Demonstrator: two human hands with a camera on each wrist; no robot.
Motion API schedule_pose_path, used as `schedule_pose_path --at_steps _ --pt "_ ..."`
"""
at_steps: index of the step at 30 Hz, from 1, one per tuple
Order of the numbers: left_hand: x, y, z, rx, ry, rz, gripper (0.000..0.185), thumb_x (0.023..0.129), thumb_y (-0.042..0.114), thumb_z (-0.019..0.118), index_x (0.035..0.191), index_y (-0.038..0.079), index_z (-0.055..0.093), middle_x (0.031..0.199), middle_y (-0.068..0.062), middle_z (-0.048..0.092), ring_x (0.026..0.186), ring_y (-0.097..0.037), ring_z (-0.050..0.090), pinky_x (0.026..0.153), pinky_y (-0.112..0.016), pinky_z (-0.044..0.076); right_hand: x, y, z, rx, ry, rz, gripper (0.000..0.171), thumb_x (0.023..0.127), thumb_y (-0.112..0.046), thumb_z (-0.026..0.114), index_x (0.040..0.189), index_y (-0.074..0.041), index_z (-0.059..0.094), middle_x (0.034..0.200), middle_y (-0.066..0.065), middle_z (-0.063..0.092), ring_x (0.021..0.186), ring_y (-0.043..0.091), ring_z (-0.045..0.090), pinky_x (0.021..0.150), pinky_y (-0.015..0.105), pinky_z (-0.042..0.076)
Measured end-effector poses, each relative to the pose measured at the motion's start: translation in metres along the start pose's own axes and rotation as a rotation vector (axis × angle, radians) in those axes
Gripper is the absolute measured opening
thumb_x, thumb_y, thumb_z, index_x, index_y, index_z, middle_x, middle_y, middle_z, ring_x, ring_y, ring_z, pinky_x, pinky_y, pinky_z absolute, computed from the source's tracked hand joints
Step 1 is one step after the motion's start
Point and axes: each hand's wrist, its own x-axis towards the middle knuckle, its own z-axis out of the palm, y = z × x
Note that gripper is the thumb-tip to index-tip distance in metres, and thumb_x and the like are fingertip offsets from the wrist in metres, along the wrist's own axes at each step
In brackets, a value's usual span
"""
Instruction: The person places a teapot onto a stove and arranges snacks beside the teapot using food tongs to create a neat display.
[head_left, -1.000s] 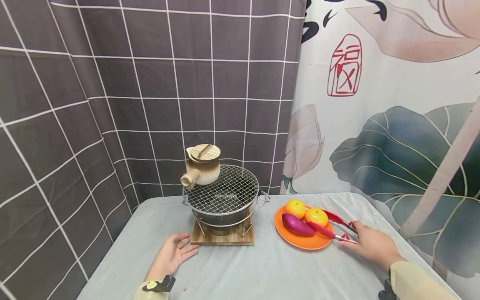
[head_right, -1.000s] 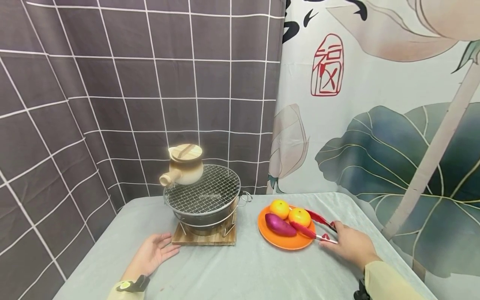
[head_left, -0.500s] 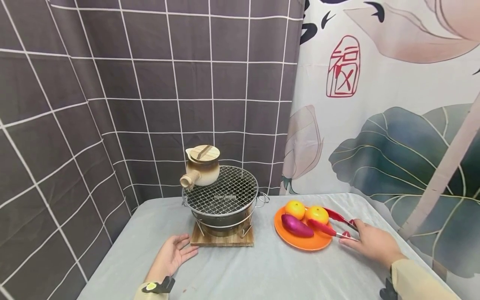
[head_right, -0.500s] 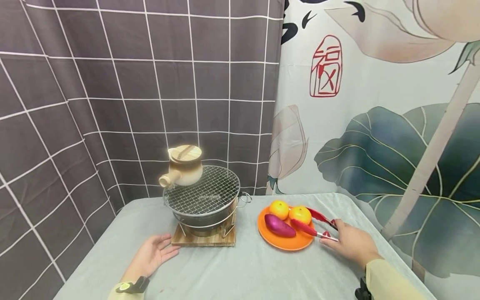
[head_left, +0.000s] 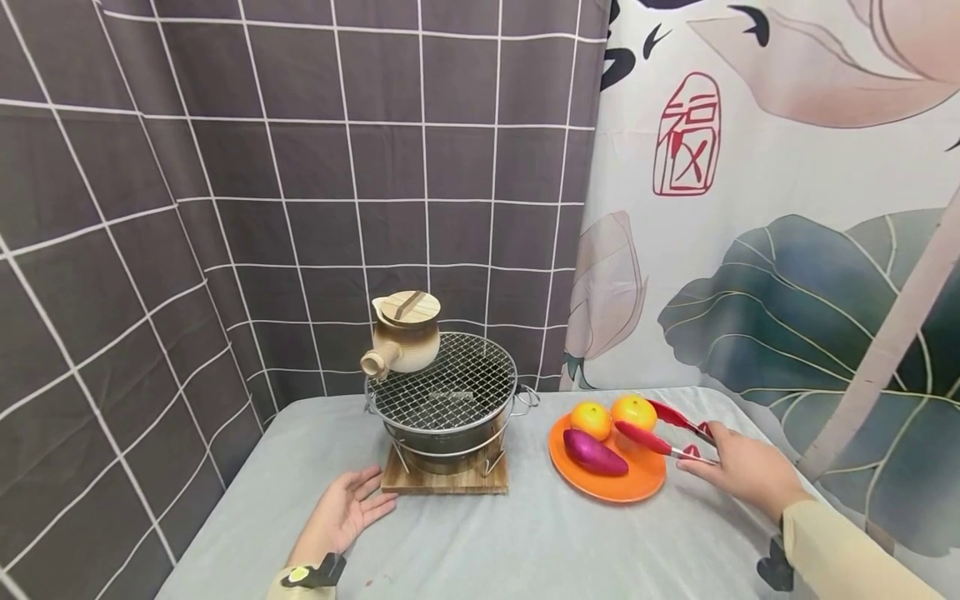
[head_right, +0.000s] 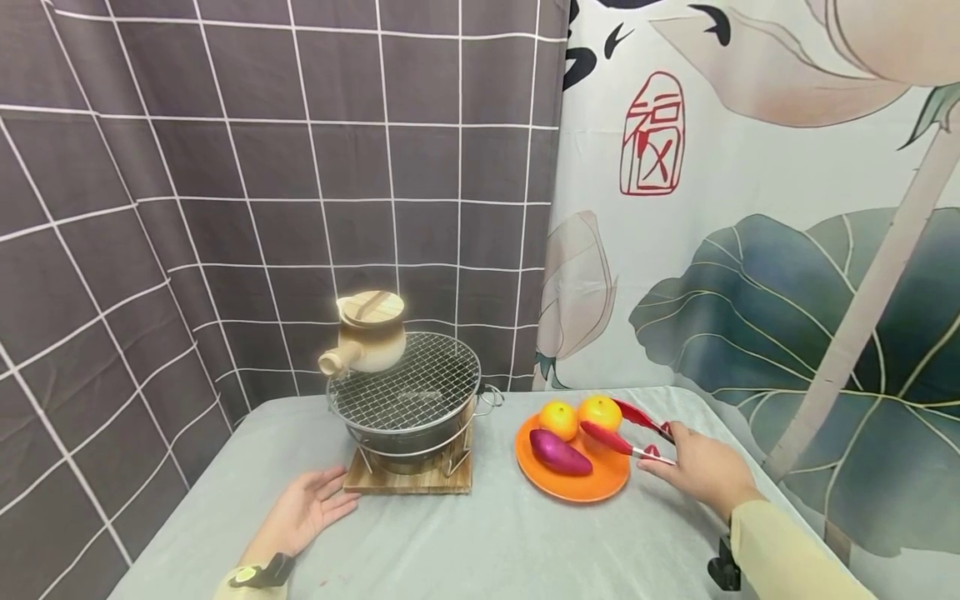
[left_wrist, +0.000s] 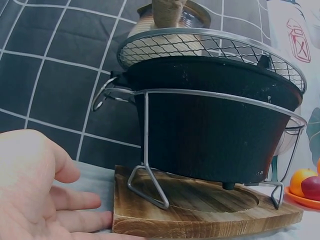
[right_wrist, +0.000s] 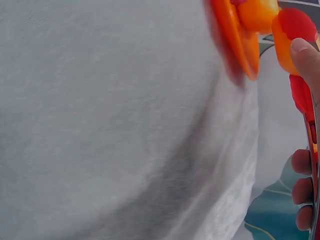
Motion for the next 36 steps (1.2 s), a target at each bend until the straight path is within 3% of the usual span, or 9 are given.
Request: schedule_pose_path --at_steps 7,14,23,31,36 --pt "0.0 0.001 -0.002 -0.041 -0.006 -0.003 0.061 0.106 0.018 0.017 0.154 -0.016 0.001 0.16 -0.039 0.0 0.124 -0.051 0.055 0.107 -0.056 0.047 0.006 -0.006 -0.011 0.0 0.041 -0.05 0.099 0.075 -0.079 0.066 0.121 0.008 0.053 0.086 0.011 0.067 0.067 0.019 0.061 0.052 0.045 0.06" --pt "0.0 0.0 -0.002 -0.048 0.005 -0.006 0.061 0.105 0.017 0.017 0.154 -0.017 0.002 0.159 -0.04 0.0 0.121 -0.05 0.057 0.106 -0.055 0.048 0.013 -0.016 -0.022 -0.023 0.044 -0.066 0.109 0.073 -0.085 0.062 0.128 0.009 0.052 0.1 0.021 0.07 0.074 0.025 0.067 0.058 0.051 0.062" --pt "-0.002 0.002 -0.001 -0.037 0.008 0.007 0.06 0.105 0.017 0.016 0.153 -0.017 0.002 0.159 -0.04 -0.001 0.128 -0.055 0.049 0.108 -0.056 0.046 0.027 -0.042 -0.037 -0.006 0.05 -0.094 0.103 0.073 -0.083 0.065 0.126 0.005 0.054 0.099 0.017 0.071 0.073 0.021 0.065 0.056 0.046 0.062" --pt "-0.004 0.003 0.0 -0.043 0.008 0.003 0.061 0.105 0.016 0.016 0.153 -0.018 0.002 0.159 -0.041 -0.002 0.125 -0.054 0.052 0.107 -0.056 0.046 0.042 -0.065 -0.047 -0.032 0.079 -0.128 0.105 0.075 -0.084 0.061 0.129 0.006 0.053 0.103 0.021 0.071 0.077 0.027 0.068 0.06 0.048 0.062" --pt "-0.003 0.003 0.003 -0.039 0.016 0.0 0.06 0.105 0.016 0.016 0.153 -0.018 0.003 0.159 -0.041 -0.001 0.125 -0.054 0.052 0.107 -0.056 0.046 0.048 -0.076 -0.055 -0.002 0.075 -0.121 0.099 0.075 -0.082 0.063 0.126 0.003 0.054 0.097 0.015 0.071 0.071 0.021 0.065 0.057 0.044 0.062"
